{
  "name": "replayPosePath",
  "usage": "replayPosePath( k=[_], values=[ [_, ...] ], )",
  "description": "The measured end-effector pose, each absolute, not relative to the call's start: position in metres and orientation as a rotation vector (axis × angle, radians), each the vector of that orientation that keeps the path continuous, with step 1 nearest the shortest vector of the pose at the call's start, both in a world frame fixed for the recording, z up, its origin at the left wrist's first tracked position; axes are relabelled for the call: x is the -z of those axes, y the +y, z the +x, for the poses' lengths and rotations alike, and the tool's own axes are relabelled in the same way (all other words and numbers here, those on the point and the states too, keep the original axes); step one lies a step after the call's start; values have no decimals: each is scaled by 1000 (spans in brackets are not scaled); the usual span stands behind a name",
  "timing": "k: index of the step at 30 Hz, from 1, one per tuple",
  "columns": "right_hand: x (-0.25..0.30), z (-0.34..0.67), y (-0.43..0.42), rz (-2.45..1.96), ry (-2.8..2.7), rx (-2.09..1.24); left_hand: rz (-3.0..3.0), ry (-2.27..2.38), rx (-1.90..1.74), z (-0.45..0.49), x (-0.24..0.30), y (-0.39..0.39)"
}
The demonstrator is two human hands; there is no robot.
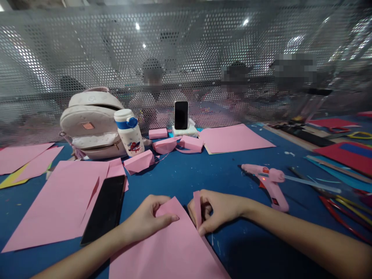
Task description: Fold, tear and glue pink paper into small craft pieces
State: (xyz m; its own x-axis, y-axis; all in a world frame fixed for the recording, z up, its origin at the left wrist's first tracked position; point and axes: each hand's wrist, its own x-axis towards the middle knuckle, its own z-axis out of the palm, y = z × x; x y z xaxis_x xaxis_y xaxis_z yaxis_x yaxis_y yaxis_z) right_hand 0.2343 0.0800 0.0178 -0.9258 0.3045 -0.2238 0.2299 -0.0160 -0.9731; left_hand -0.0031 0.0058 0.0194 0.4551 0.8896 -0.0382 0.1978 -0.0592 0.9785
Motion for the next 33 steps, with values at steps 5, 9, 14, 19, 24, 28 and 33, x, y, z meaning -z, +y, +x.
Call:
replayPosePath(
  k=[5,9,14,19,24,28,33],
  values=[
    [-27,233,79,-625,-2197,-2166,1566,991,-754,-4,-18,6],
    [-28,233,80,-607,-2186,-2178,1552,980,-745,-3,-20,7],
    [-23,234,80,-642,-2186,-2158,1552,990,-750,-1,-21,6],
    [-25,234,80,-691,-2182,-2173,1555,988,-753,-3,-19,6],
    [-30,233,79,-668,-2222,-2199,1562,994,-754,-3,-18,6],
    [-30,233,80,-654,-2241,-2167,1563,994,-758,-3,-19,7],
    [-27,234,80,-665,-2222,-2169,1572,982,-763,-3,-18,7]
  ],
)
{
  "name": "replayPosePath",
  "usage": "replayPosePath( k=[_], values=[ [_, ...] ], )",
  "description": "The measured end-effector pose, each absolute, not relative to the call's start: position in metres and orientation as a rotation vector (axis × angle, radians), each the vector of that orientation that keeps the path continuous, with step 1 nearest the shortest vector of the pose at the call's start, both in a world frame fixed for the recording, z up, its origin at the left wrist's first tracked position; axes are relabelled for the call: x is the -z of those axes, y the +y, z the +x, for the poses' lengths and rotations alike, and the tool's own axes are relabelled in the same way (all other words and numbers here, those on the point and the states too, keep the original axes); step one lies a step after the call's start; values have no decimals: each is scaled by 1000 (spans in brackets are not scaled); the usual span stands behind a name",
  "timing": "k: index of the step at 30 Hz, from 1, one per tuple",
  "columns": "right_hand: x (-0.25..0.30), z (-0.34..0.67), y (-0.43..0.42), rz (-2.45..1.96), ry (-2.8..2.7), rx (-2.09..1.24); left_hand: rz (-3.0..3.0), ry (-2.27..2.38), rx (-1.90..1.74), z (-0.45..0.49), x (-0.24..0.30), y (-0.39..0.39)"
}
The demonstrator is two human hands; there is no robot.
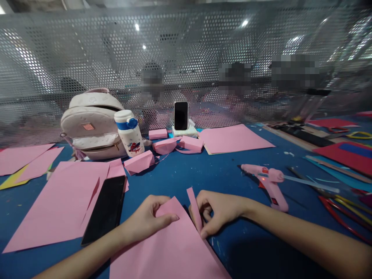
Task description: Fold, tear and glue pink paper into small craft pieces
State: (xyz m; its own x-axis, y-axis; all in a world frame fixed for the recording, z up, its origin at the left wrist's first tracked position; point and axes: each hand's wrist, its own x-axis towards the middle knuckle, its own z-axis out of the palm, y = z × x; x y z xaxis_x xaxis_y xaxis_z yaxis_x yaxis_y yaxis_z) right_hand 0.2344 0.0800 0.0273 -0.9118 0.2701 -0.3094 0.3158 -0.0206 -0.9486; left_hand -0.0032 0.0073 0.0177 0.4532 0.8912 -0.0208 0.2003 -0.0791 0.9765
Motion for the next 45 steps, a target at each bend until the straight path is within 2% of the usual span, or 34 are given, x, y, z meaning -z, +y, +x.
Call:
replayPosePath(
  k=[45],
  values=[
    [-23,235,81,571,2182,2049,1551,983,-734,-2,-21,7]
  ],
)
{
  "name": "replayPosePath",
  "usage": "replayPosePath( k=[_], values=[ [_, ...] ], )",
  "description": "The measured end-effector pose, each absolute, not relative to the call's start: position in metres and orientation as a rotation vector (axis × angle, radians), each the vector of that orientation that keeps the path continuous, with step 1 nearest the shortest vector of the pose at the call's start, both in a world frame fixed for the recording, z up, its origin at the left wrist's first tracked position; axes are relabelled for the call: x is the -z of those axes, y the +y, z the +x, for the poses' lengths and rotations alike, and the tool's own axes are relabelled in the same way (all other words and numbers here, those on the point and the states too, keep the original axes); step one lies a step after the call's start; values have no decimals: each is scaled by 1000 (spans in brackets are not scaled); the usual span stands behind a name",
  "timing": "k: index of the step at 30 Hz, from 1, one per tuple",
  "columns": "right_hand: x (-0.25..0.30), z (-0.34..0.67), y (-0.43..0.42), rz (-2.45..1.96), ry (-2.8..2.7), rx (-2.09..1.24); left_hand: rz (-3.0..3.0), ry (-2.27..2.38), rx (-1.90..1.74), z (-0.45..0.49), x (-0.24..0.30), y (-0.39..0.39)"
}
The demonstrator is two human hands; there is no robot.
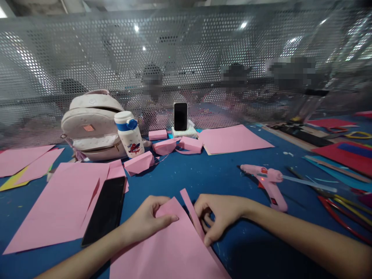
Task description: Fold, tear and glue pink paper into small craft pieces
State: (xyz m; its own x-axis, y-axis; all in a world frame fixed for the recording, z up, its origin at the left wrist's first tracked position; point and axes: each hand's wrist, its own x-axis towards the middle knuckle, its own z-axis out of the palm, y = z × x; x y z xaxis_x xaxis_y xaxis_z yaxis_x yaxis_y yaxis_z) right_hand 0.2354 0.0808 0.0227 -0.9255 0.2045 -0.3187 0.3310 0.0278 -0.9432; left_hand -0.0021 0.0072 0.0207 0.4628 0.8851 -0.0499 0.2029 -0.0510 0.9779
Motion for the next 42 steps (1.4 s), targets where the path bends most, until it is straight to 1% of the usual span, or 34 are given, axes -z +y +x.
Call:
replayPosePath(
  k=[11,19,31,38,42],
  values=[
    [-22,237,81,603,2200,2029,1604,1022,-743,-3,-20,6],
    [-24,235,79,498,2167,2199,1588,1016,-753,-1,-24,6],
    [-21,237,80,413,2241,2144,1569,1022,-746,-2,-21,5],
    [-23,237,81,571,2157,2038,1551,994,-737,-3,-20,5],
    [-22,237,82,567,2181,2034,1569,992,-752,-3,-18,6]
  ],
)
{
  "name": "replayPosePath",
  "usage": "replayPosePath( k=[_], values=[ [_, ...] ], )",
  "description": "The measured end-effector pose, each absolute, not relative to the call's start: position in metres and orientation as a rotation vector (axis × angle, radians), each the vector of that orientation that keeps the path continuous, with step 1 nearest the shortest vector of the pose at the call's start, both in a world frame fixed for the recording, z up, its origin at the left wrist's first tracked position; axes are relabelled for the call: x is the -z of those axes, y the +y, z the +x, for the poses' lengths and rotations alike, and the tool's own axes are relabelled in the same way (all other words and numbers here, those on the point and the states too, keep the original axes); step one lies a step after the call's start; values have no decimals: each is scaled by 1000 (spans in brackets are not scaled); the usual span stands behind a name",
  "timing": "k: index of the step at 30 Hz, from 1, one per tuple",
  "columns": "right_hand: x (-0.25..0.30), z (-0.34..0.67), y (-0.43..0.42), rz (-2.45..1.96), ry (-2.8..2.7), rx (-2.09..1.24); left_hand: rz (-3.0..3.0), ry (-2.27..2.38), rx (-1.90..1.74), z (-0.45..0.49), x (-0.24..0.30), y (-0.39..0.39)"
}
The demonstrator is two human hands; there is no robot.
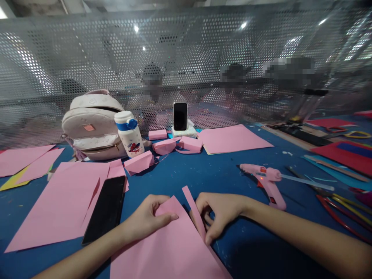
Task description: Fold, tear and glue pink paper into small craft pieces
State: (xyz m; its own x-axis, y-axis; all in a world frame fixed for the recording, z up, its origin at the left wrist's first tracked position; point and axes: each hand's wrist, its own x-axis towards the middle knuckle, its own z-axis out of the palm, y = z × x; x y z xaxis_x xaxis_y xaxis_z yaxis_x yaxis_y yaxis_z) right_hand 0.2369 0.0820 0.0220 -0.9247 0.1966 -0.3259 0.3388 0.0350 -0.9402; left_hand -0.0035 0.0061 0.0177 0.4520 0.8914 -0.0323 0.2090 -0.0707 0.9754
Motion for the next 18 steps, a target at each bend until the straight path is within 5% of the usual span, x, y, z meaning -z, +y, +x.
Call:
replayPosePath(
  k=[18],
  values=[
    [-26,236,81,514,2152,2111,1562,1002,-754,-2,-22,5]
  ],
)
